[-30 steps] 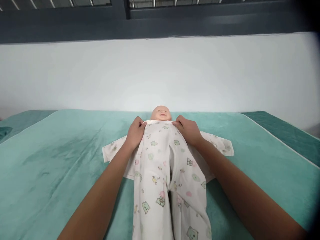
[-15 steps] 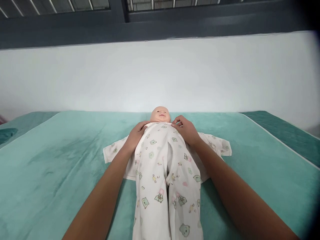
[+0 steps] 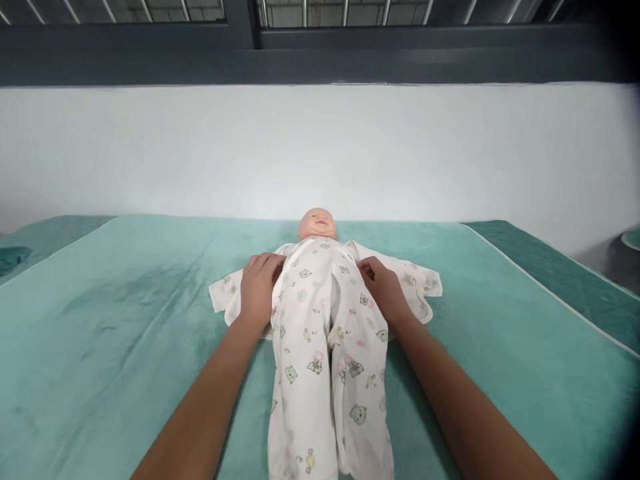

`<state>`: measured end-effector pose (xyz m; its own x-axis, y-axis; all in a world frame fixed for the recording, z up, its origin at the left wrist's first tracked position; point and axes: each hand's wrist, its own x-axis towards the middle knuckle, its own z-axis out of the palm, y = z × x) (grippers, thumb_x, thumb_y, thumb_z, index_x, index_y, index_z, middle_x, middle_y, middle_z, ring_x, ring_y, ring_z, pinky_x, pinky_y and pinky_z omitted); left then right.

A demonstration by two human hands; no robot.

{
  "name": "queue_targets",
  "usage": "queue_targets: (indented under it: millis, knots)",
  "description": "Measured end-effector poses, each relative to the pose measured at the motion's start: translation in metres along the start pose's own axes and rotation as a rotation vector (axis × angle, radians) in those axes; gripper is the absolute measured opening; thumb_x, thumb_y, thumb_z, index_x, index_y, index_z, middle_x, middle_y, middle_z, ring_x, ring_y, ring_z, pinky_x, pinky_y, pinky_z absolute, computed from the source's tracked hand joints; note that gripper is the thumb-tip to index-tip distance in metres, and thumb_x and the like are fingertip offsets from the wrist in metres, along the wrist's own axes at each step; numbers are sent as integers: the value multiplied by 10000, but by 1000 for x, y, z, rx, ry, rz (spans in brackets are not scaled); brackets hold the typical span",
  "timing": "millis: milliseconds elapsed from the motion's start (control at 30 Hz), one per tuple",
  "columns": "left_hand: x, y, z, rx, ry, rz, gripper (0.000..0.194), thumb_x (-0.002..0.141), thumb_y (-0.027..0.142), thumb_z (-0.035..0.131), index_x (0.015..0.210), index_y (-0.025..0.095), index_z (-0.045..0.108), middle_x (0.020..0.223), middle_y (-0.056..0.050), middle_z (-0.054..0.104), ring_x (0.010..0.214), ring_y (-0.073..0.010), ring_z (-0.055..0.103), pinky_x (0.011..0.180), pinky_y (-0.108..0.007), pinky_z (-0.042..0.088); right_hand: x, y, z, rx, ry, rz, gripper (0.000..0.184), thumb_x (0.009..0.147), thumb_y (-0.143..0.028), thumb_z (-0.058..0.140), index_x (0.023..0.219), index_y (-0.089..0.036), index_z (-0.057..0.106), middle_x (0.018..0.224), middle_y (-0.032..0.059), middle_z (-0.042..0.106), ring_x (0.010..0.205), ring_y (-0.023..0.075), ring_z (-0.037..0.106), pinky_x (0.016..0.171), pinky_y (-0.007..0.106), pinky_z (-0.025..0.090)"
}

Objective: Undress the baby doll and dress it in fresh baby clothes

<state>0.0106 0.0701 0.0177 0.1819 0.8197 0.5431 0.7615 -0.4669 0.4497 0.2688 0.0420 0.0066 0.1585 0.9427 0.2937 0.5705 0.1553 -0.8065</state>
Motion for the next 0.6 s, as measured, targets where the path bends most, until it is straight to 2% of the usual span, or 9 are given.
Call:
queue_targets:
  millis: [67, 167, 300, 500, 600]
  knots:
    - [-9, 4, -7, -15, -72, -29, 346, 820, 171, 473, 1140, 212, 599, 1124, -74, 642, 1035, -251, 551, 899, -370, 410, -6, -1, -4, 53, -118, 86, 156, 800, -288, 525, 844, -198, 645, 803, 26, 679, 736, 182, 568, 656, 291, 411]
    - [-13, 7, -12, -152, -144, -150, 390, 787, 166, 487, 1167, 219, 556, 1114, -49, 654, 955, -224, 598, 839, -337, 437, -6, 0, -9, 190, -232, 115, 187, 758, -260, 543, 865, -187, 677, 851, 29, 700, 800, 193, 588, 675, 281, 425]
    - [-11, 8, -13, -368, -173, -323, 275, 789, 227, 519, 1060, 220, 563, 1006, -12, 670, 863, -194, 609, 762, -295, 447, -3, 1, -12, 365, -315, 172, 278, 772, -287, 532, 954, -168, 705, 844, 38, 709, 769, 189, 597, 659, 284, 441]
    - [-13, 14, -18, -517, -385, -396, 341, 820, 341, 545, 1139, 221, 557, 1189, -35, 618, 1051, -243, 558, 879, -323, 423, -6, -6, -11, 570, -373, 189, 326, 741, -306, 633, 1028, -180, 723, 895, 45, 731, 804, 210, 625, 726, 324, 478]
    - [-15, 16, -18, -644, -414, -478, 407, 814, 383, 571, 1185, 220, 545, 1248, -50, 589, 1124, -263, 528, 919, -338, 426, -6, -6, -11, 663, -403, 216, 362, 721, -299, 675, 1064, -192, 719, 921, 49, 735, 835, 221, 641, 753, 339, 489]
